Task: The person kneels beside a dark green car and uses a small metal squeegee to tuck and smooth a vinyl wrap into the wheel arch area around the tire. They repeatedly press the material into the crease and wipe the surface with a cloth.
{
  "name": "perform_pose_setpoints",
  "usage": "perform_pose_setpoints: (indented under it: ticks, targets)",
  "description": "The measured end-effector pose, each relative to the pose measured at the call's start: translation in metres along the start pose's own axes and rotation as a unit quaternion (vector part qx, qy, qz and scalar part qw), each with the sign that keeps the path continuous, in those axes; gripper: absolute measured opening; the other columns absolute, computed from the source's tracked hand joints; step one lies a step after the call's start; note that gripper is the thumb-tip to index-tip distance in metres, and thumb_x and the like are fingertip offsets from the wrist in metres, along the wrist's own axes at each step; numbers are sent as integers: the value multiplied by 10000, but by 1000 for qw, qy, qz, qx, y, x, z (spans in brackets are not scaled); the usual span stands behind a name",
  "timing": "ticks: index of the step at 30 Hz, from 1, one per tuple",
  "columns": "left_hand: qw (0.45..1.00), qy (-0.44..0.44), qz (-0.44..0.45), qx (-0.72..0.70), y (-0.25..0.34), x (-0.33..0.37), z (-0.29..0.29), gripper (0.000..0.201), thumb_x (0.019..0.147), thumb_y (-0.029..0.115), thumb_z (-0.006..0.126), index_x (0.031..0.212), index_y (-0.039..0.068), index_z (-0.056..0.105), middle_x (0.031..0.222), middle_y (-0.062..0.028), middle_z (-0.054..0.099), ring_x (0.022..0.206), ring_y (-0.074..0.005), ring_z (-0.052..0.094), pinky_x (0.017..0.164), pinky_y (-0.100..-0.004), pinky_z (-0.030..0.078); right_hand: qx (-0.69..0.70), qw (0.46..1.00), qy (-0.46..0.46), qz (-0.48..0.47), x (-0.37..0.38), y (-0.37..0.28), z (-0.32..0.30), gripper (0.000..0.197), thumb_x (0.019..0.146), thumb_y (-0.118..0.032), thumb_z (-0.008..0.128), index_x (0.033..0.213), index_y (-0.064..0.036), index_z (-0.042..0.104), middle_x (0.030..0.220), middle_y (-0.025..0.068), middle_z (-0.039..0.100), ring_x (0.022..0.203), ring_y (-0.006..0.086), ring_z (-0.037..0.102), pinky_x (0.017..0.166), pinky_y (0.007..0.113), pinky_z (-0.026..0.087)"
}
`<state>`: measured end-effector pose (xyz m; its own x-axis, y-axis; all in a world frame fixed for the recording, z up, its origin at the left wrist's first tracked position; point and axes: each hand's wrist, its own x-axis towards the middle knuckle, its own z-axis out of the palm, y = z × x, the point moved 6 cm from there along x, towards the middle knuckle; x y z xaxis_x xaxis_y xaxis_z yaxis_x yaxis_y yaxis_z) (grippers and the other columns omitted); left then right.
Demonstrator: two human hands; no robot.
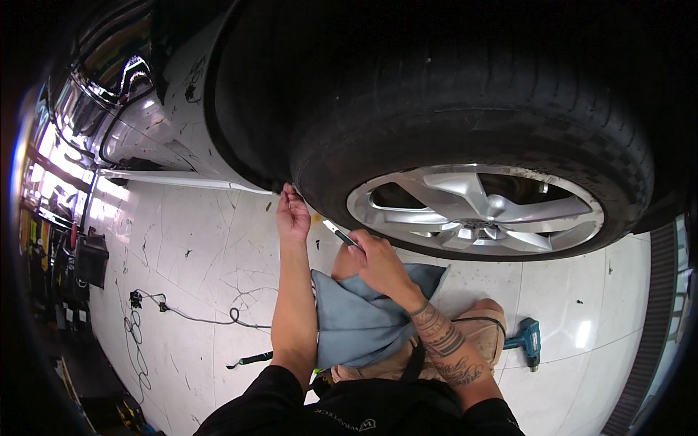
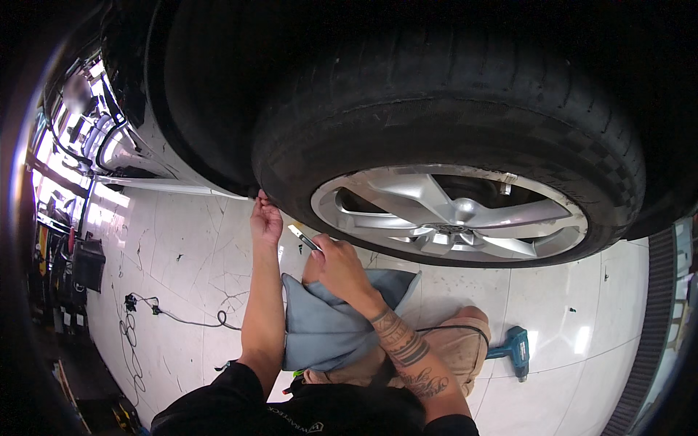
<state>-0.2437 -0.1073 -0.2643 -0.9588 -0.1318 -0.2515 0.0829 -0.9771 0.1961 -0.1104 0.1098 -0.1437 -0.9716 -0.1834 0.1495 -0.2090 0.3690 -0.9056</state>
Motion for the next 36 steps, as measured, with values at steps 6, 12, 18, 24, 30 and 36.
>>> perform_pose_setpoints:
  ticks: [6, 12, 18, 24, 30, 36]
  targets:
    - [958, -211, -109, -159, -7, -27, 78, 236, 972, 66, 462, 1151, -72, 530, 1056, -179, 607, 830, -184, 594, 635, -234, 558, -9, 998, 36, -60, 15, -30, -11, 195, 863, -141, 583, 1041, -65, 563, 793, 175, 651, 720, 375, 629, 600, 481, 465]
    - [894, -204, -204, -343, -16, -76, 183, 289, 960, 20, 446, 1230, -85, 453, 1177, -185, 513, 960, -263, 547, 787, -331, 552, 54, 995, 40, -76, 25, -89, -38, 207, 875, -71, 590, 1064, 9, 560, 757, 195, 623, 679, 340, 630, 614, 386, 471]
    - [866, -222, -184, -408, -27, -99, 243, 280, 942, 6, 444, 1213, -57, 472, 1186, -148, 506, 1062, -262, 484, 874, -373, 485, 60, 990, 49, -119, 28, -125, -61, 192, 873, -43, 584, 1055, 13, 557, 656, 149, 586, 538, 258, 596, 530, 330, 443]
    - [875, -259, -179, -368, -41, -115, 278, 292, 946, 26, 436, 1225, -42, 490, 1202, -137, 525, 1068, -253, 475, 889, -359, 441, 71, 987, 56, -134, 26, -133, -77, 182, 874, -50, 587, 1043, 9, 559, 637, 142, 574, 487, 234, 578, 498, 329, 431]
    - [876, -309, -166, -331, -43, -127, 293, 286, 947, 22, 439, 1220, -37, 503, 1194, -124, 540, 1072, -237, 478, 883, -341, 431, 58, 985, 59, -149, 19, -134, -89, 200, 872, -79, 590, 1054, -4, 558, 697, 151, 599, 543, 282, 593, 523, 371, 442]
    - [885, -330, -134, -299, -48, -132, 301, 221, 949, 34, 457, 1129, -36, 564, 1130, -113, 576, 1049, -227, 492, 870, -324, 429, 80, 983, 60, -153, 14, -133, -100, 186, 886, -42, 571, 1053, 37, 559, 714, 149, 609, 542, 224, 634, 519, 316, 466]
